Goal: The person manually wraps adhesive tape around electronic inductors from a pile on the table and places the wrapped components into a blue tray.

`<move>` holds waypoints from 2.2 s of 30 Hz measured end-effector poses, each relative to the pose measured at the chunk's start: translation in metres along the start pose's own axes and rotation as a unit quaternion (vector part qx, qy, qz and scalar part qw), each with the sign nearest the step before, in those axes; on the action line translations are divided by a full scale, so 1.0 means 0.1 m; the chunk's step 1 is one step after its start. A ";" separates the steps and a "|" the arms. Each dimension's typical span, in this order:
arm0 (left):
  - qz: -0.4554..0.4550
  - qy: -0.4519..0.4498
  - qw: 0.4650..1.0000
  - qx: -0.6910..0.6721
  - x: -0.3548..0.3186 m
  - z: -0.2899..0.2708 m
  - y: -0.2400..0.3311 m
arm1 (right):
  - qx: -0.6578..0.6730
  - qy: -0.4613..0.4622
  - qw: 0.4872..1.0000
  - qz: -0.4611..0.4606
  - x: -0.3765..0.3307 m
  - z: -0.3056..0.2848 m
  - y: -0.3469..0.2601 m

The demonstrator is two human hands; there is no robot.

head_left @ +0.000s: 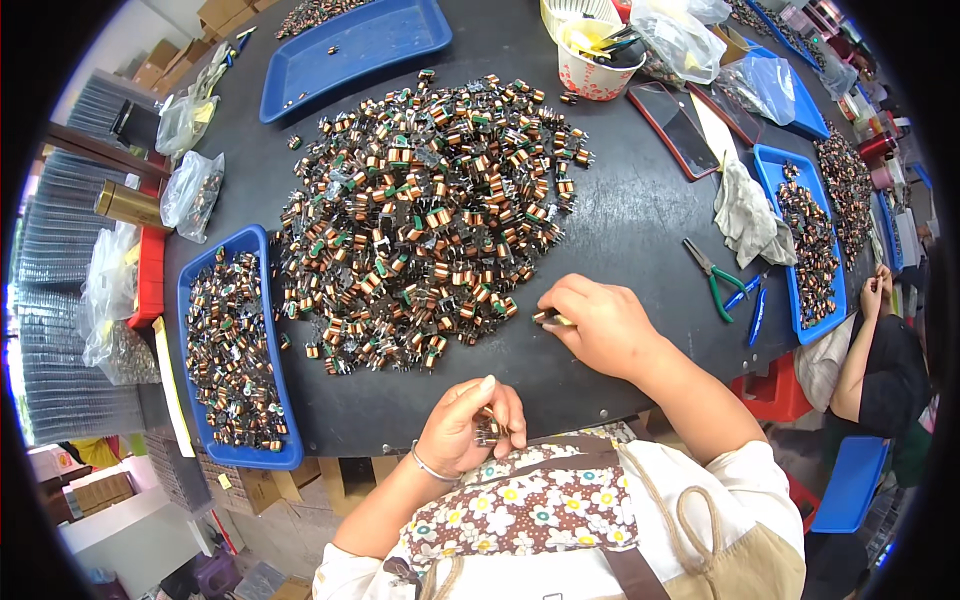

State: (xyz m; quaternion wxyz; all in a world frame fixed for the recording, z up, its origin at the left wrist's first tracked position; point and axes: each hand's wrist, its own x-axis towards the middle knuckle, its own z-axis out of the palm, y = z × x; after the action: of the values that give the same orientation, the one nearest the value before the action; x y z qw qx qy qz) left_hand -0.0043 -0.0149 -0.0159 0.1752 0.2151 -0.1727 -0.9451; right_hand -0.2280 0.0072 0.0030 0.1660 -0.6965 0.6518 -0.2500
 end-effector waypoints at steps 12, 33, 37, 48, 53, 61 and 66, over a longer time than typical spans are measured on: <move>-0.094 0.070 0.991 0.062 0.07 0.08 0.05 | 0.217 -0.080 0.967 -0.111 -0.14 -0.14 -0.04; 0.044 0.143 0.937 0.317 0.02 0.19 0.00 | 0.076 0.058 0.980 0.176 0.70 -0.07 0.70; 0.054 0.138 0.936 0.318 0.02 0.19 0.00 | 0.164 -0.016 0.959 0.229 0.50 -0.06 0.57; 0.036 0.153 0.932 0.326 0.04 0.23 0.00 | 0.143 -0.052 0.987 -0.045 -0.25 -0.25 -0.15; 0.074 0.142 0.920 0.359 0.03 0.23 -0.06 | 0.092 -0.075 0.992 -0.044 -0.41 -0.18 -0.28; 0.113 0.136 0.888 0.425 0.00 0.19 -0.11 | 0.017 -0.086 0.995 -0.049 -0.44 -0.22 -0.36; 0.098 0.125 0.889 0.429 -0.02 0.20 -0.10 | -0.014 -0.128 0.989 -0.072 -0.40 -0.28 -0.36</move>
State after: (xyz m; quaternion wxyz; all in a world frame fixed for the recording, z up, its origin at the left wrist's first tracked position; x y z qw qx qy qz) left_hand -0.0146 -0.0005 -0.0021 0.1778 0.3673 -0.5583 -0.7224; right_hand -0.2156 0.0525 0.0410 0.2203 -0.7698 0.5770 -0.1611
